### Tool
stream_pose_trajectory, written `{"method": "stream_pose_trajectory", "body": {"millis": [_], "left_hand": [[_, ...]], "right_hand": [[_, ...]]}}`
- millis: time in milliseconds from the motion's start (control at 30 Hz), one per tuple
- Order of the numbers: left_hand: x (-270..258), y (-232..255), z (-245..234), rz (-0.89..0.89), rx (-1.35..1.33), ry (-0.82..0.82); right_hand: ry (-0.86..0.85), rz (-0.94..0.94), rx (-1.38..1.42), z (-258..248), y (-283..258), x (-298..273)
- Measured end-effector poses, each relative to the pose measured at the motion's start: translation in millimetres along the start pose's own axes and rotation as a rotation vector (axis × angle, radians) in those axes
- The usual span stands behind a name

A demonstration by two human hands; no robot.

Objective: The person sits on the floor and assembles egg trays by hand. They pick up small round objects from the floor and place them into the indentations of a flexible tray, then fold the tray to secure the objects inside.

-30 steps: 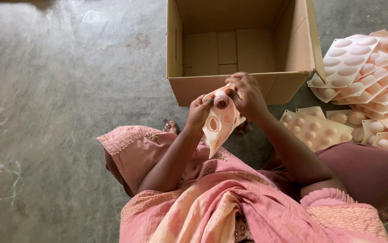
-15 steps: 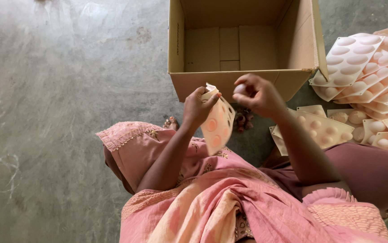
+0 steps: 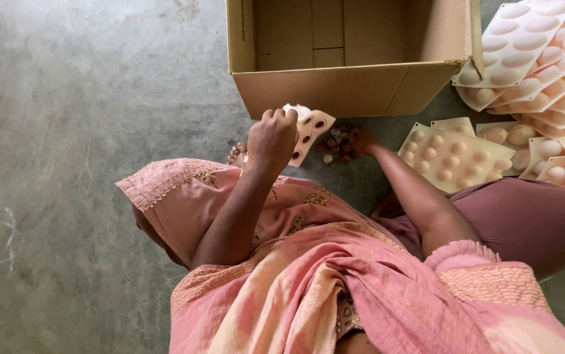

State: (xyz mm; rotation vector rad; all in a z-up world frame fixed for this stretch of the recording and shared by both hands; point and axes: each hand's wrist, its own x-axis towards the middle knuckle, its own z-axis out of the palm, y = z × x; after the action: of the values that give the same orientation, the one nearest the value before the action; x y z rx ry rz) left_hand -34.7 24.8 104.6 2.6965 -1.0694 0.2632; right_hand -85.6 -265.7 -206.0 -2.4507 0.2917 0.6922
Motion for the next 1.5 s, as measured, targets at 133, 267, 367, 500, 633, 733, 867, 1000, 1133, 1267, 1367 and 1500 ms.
{"method": "stream_pose_trajectory", "body": {"millis": [133, 267, 367, 500, 633, 733, 867, 1000, 1133, 1267, 1367, 1500], "left_hand": [[0, 2, 3, 0.019, 0.013, -0.045], [1, 2, 6, 0.092, -0.017, -0.107], [4, 5, 1, 0.141, -0.053, -0.08], [4, 8, -13, 0.218, -0.089, 0.023], [4, 6, -27, 0.264, -0.09, 0.103], [2, 6, -38, 0.261, -0.163, 0.187], [0, 2, -48, 0.228, -0.128, 0.254], [-2, -2, -46, 0.172, -0.127, 0.25], [-2, 4, -42, 0.185, -0.217, 0.33], [-1, 3, -48, 0.167, -0.274, 0.379], [1, 1, -46, 0.153, -0.266, 0.397], [7, -11, -31, 0.068, -0.243, 0.38]], "right_hand": [[0.089, -0.01, -0.042, -1, 8, 2], [-0.147, 0.143, 0.331, -34, -12, 14], [0.21, -0.172, 0.492, -66, -54, -4], [-0.072, -0.478, 0.871, -118, -125, -64], [-0.134, -0.629, 0.632, -148, -177, -110], [0.157, -0.715, 0.377, -152, -195, -133], [0.232, -0.591, 0.501, -143, -194, -134], [0.345, -0.678, 0.484, -135, -184, -126], [0.245, -0.582, 0.559, -142, -173, -116], [0.108, -0.47, 0.432, -131, -164, -98], [0.132, -0.577, 0.479, -115, -167, -93], [0.14, -0.735, 0.566, -112, -168, -94]]}}
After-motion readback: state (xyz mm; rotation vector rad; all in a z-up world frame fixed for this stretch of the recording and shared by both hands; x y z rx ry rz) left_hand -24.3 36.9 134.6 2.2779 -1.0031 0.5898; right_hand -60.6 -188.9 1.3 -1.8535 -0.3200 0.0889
